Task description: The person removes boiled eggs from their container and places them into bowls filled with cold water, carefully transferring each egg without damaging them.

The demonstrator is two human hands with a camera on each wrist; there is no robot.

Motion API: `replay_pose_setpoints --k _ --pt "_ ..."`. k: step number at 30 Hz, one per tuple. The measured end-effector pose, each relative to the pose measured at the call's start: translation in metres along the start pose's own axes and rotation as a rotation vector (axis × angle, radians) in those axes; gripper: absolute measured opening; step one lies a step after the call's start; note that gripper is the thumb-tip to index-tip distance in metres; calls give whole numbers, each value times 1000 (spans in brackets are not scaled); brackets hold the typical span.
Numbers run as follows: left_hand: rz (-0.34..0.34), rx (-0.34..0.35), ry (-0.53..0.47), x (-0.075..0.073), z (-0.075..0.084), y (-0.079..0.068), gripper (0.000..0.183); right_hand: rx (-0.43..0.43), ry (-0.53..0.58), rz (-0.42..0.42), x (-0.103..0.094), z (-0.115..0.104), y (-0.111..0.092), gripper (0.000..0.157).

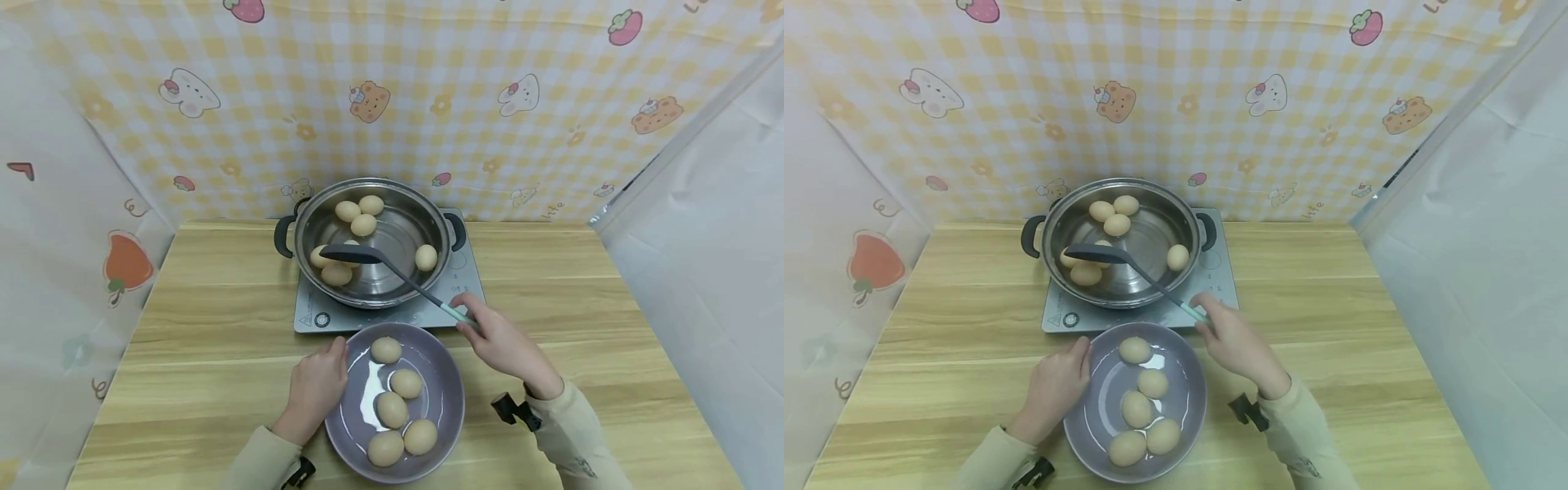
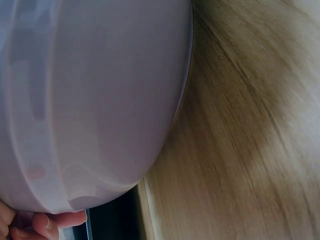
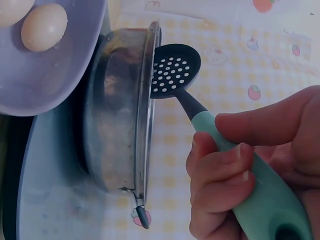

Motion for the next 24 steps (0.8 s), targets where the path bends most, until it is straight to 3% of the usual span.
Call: replay_pose_setpoints --k 24 --pt "-16 -7 0 2 -1 0 10 -28 31 -49 16 -6 1 18"
Point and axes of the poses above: each hand's wrist, its own y-axis towards the middle knuckle, its own x-axis out of the palm, z = x × y, the point moved 9 cm from there along y, towards the middle knuckle, and after that the axes turned 2 degrees about y, right-handed, at the moved point
